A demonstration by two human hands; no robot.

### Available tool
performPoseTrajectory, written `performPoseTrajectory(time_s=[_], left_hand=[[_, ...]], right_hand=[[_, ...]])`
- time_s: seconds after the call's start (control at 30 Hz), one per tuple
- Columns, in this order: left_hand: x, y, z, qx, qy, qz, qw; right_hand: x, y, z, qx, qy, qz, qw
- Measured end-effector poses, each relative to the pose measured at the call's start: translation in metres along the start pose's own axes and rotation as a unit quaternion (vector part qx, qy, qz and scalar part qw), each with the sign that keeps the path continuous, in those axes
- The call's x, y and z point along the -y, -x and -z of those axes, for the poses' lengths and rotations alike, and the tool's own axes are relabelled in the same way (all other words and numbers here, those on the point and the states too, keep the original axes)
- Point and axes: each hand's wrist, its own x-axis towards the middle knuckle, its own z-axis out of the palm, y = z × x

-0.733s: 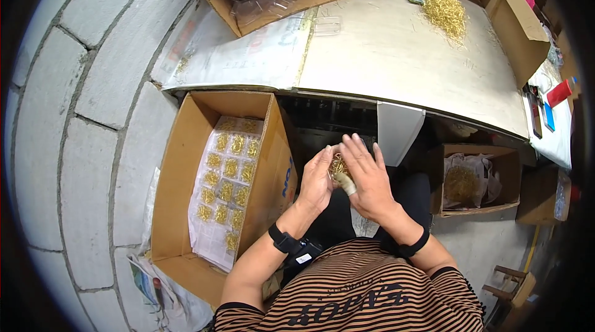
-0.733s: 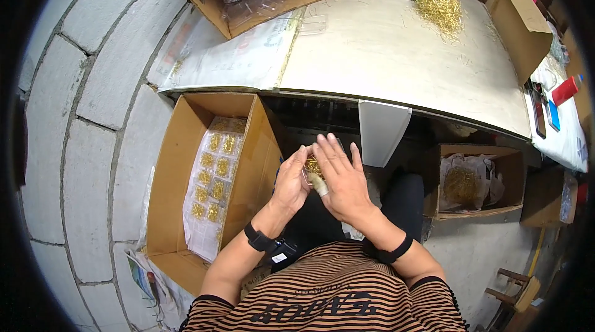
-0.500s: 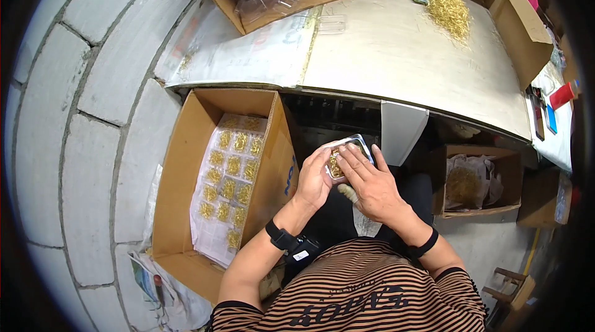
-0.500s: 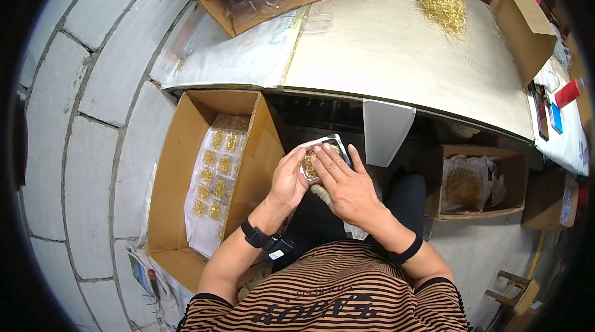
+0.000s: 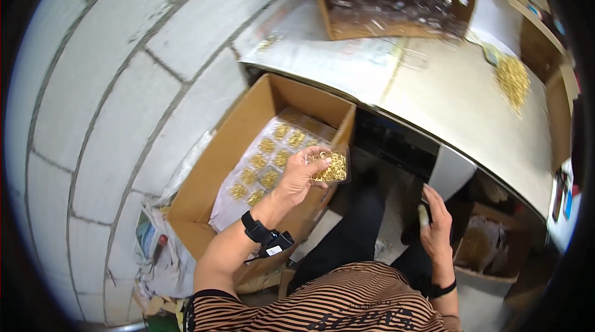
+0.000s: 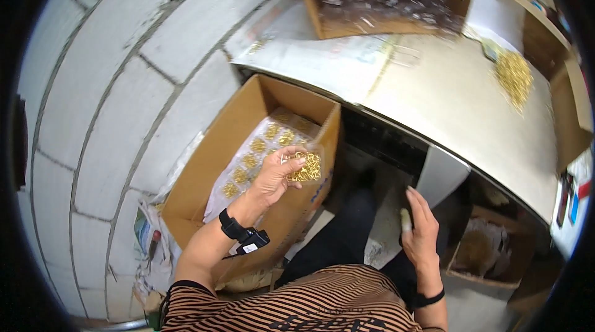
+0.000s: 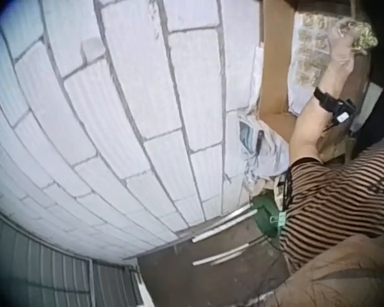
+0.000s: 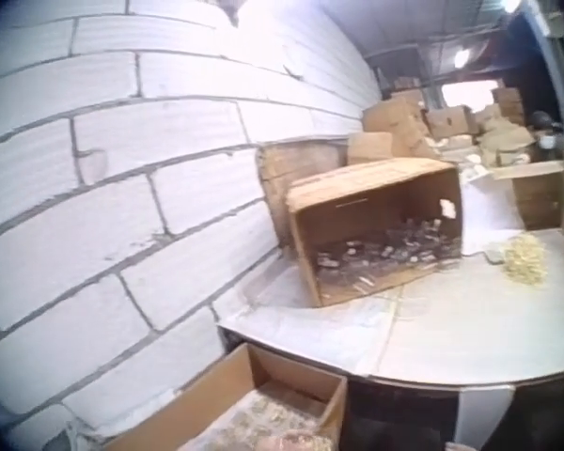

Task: Packaging small gold-colored components into plastic containers and organizing them in boxes.

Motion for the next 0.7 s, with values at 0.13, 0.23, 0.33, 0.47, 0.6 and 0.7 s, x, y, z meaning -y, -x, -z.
performPoseTrajectory(time_s=[0.13, 0.23, 0.33, 0.47, 0.6, 0.7], left_hand=[[-0.01, 0.024, 0.035, -0.061, -0.02, -0.026, 0.998], [-0.013, 0.034, 0.072, -0.049, 0.023, -0.005, 0.999], [-0.013, 0.048, 0.099, -0.025, 0.102, -0.02, 0.994], [-0.022, 0.069, 0.112, 0.056, 0.212, -0.004, 0.976], [-0.029, 0.089, 0.115, 0.094, 0.164, -0.069, 0.979], [-0.025, 0.094, 0.125, 0.09, 0.138, -0.075, 0.983]], right_hand=[[-0.004, 0.007, -0.006, 0.046, -0.022, -0.015, 0.999], [-0.001, 0.002, -0.012, 0.055, -0.01, 0.018, 0.998], [0.003, -0.003, -0.02, 0.092, 0.014, 0.022, 0.995], [0.015, -0.008, -0.028, 0.138, 0.015, 0.026, 0.99], [0.022, -0.012, -0.036, 0.178, 0.009, 0.029, 0.984], [0.028, -0.014, -0.041, 0.196, 0.021, 0.044, 0.979]])
